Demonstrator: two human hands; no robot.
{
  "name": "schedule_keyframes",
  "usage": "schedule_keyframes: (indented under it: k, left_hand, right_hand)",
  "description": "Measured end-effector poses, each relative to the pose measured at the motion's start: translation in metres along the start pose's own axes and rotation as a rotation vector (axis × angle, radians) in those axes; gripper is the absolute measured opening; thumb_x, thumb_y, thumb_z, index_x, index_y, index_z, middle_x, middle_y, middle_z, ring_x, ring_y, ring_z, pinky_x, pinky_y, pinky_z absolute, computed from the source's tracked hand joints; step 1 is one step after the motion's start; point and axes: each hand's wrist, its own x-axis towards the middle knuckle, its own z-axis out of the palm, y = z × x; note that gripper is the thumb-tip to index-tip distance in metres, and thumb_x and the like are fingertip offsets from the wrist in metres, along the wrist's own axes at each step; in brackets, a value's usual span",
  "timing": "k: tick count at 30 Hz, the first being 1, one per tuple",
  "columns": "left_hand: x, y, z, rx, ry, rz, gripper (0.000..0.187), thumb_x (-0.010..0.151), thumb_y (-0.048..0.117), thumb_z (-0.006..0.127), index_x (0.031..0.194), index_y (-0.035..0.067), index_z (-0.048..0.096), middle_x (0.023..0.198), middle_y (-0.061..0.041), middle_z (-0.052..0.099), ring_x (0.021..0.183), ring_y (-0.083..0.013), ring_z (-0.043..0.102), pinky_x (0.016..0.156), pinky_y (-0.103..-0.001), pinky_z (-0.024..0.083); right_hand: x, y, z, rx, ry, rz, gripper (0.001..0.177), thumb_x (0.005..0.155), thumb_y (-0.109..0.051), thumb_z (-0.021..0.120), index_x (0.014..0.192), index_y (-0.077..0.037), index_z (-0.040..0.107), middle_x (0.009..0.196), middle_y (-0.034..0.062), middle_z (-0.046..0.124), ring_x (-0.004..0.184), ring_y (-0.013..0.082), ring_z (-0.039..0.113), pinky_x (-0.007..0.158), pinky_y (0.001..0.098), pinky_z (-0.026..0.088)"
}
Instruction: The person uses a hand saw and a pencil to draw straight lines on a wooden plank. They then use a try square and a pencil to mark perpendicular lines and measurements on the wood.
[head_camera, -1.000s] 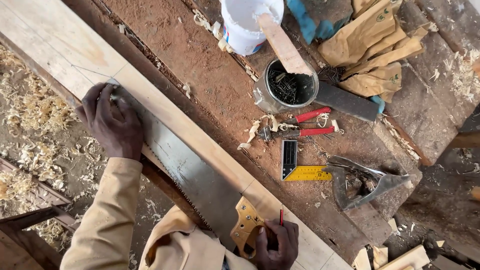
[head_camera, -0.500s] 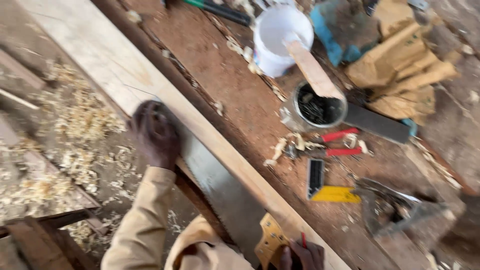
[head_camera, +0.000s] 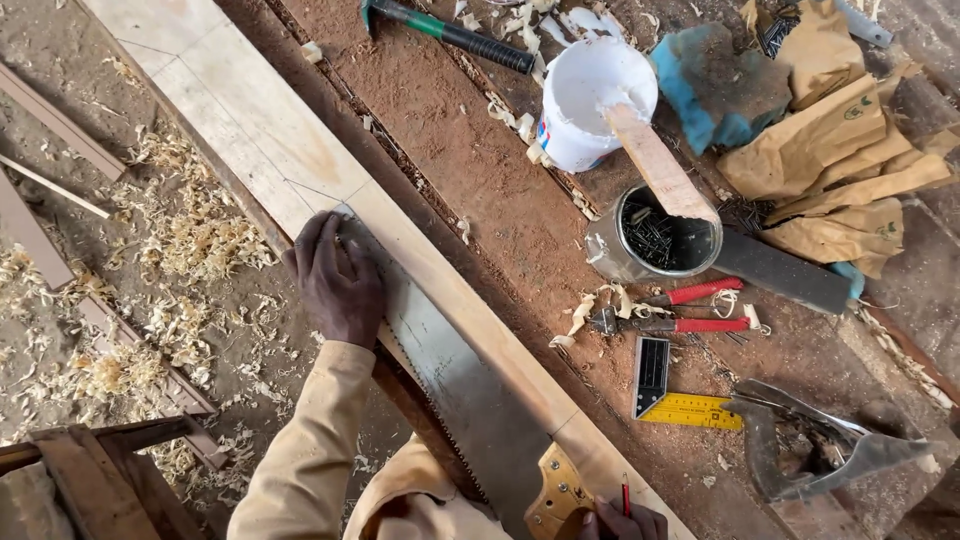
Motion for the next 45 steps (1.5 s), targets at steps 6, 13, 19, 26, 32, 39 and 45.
schedule_keyframes:
  k: [6, 13, 19, 26, 32, 39, 45]
  left_hand:
    - [0.003, 0.003, -0.005, -0.094, 0.021, 0.076, 0.02, 0.079, 0.003, 0.056, 0.095, 0.007, 0.067, 0.109, -0.01, 0.059, 0.094, -0.0201, 0.055, 0.079, -0.035, 0.034]
    - [0.004, 0.005, -0.006, -0.097, -0.011, -0.006, 0.023, 0.074, 0.011, 0.064, 0.096, 0.007, 0.064, 0.108, -0.009, 0.058, 0.098, -0.0229, 0.053, 0.087, -0.039, 0.037]
    - [0.002, 0.0, -0.002, -0.102, -0.009, -0.016, 0.024, 0.073, 0.01, 0.064, 0.097, 0.007, 0.064, 0.109, -0.008, 0.058, 0.1, -0.0231, 0.053, 0.09, -0.041, 0.036]
    - [0.007, 0.005, -0.006, 0.011, 0.01, 0.125, 0.022, 0.071, 0.003, 0.055, 0.093, 0.004, 0.061, 0.103, -0.011, 0.059, 0.089, -0.0214, 0.054, 0.078, -0.036, 0.037]
    - [0.014, 0.013, -0.012, 0.037, -0.066, 0.124, 0.024, 0.07, 0.001, 0.05, 0.091, 0.002, 0.061, 0.098, -0.012, 0.059, 0.091, -0.0229, 0.054, 0.079, -0.035, 0.035]
    - [0.015, 0.008, -0.01, 0.03, -0.02, 0.135, 0.022, 0.069, 0.001, 0.05, 0.086, 0.004, 0.063, 0.095, -0.01, 0.06, 0.081, -0.0225, 0.055, 0.076, -0.034, 0.038]
    - [0.013, 0.006, -0.009, 0.05, -0.037, 0.111, 0.02, 0.073, 0.006, 0.054, 0.088, 0.004, 0.066, 0.1, -0.009, 0.062, 0.085, -0.0207, 0.056, 0.079, -0.034, 0.038]
  right_hand:
    - [0.01, -0.017, -0.003, 0.081, 0.103, -0.047, 0.024, 0.06, -0.013, 0.067, 0.083, -0.017, 0.067, 0.079, 0.0028, 0.059, 0.077, 0.0177, 0.053, 0.072, 0.0278, 0.047]
    - [0.01, -0.023, -0.007, 0.081, 0.075, -0.015, 0.025, 0.059, -0.012, 0.069, 0.083, -0.016, 0.068, 0.081, 0.0018, 0.06, 0.079, 0.0167, 0.053, 0.074, 0.0264, 0.047]
    - [0.019, -0.039, -0.013, 0.113, 0.082, 0.028, 0.019, 0.062, -0.012, 0.067, 0.082, -0.012, 0.068, 0.083, 0.0058, 0.059, 0.081, 0.0176, 0.054, 0.076, 0.0271, 0.047]
    - [0.031, -0.057, -0.024, 0.158, 0.093, -0.009, 0.017, 0.065, -0.012, 0.066, 0.082, -0.01, 0.067, 0.08, 0.0062, 0.06, 0.077, 0.0188, 0.053, 0.074, 0.0287, 0.047]
    - [0.036, -0.064, -0.028, 0.168, 0.097, -0.016, 0.014, 0.067, -0.013, 0.064, 0.081, -0.009, 0.067, 0.077, 0.0065, 0.06, 0.074, 0.0195, 0.054, 0.073, 0.0294, 0.047]
    - [0.035, -0.064, -0.028, 0.18, 0.097, -0.009, 0.013, 0.068, -0.014, 0.064, 0.08, -0.009, 0.066, 0.08, 0.0062, 0.061, 0.076, 0.0193, 0.055, 0.074, 0.0293, 0.046]
    - [0.041, -0.078, -0.038, 0.174, 0.01, 0.093, 0.015, 0.066, -0.01, 0.065, 0.081, -0.008, 0.067, 0.078, 0.0056, 0.06, 0.078, 0.0198, 0.054, 0.077, 0.0298, 0.045]
